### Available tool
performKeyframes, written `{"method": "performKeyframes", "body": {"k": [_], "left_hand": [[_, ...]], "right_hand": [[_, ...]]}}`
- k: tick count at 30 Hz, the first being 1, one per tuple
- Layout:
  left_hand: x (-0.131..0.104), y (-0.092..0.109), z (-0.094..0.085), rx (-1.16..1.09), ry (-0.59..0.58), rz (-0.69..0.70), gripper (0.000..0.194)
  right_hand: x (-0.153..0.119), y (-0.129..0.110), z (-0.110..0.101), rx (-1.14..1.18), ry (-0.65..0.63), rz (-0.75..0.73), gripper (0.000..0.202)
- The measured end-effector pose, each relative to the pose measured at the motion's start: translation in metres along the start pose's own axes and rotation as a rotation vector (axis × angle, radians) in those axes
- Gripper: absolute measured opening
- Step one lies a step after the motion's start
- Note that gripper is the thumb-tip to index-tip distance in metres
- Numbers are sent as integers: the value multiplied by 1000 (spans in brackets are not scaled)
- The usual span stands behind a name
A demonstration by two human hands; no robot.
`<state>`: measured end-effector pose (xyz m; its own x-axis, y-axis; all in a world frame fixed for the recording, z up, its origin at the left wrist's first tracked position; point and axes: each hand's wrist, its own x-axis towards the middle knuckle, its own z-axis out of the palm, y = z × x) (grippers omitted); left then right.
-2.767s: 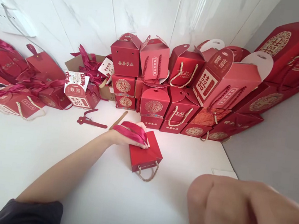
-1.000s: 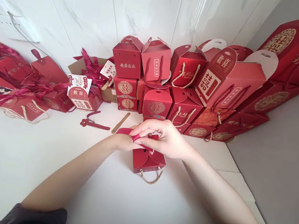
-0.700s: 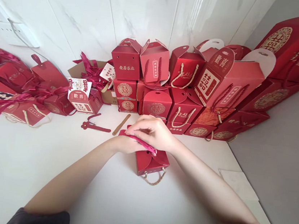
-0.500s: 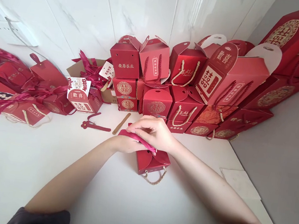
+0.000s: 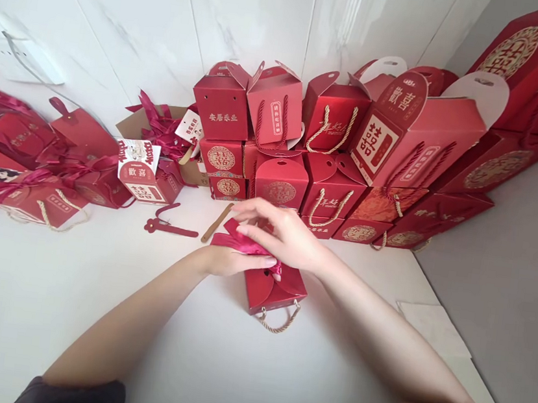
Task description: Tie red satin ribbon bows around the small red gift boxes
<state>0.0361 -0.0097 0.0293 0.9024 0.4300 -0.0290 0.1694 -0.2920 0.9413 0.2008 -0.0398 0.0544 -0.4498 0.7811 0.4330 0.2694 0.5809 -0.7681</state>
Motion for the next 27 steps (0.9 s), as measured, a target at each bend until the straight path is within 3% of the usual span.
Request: {"method": "performKeyframes", "body": {"k": [4,8,12,16,18,21,25,27], "left_hand": [[1,3,-2,78,-46,21,29],[0,4,-5,142,-37,22,27],[-1,3,-4,106,-47,14,24],[-1,-1,-3,-172,-63,-17,19],[-1,-2,-4,-252,-97,3,20],[1,1,-7,-141,-151,48,27],[3,6,-11,109,-135,110,31],[3,8,-11,161,-130,111,33]], "right_hand": [[-13,-18,-30,-337,-125,177,27],[-25,-18,-42,-346,-266,190,19],[-24,0,-41,17,-369,206,14],[-19,21,-40,546,-495,314,23],[-19,26,-41,657,-490,340,25],[-20,25,-46,653,-392,316,28],[-26,10,-62,290,-277,317,34],[-31,1,-73,90,-258,326,25]]}}
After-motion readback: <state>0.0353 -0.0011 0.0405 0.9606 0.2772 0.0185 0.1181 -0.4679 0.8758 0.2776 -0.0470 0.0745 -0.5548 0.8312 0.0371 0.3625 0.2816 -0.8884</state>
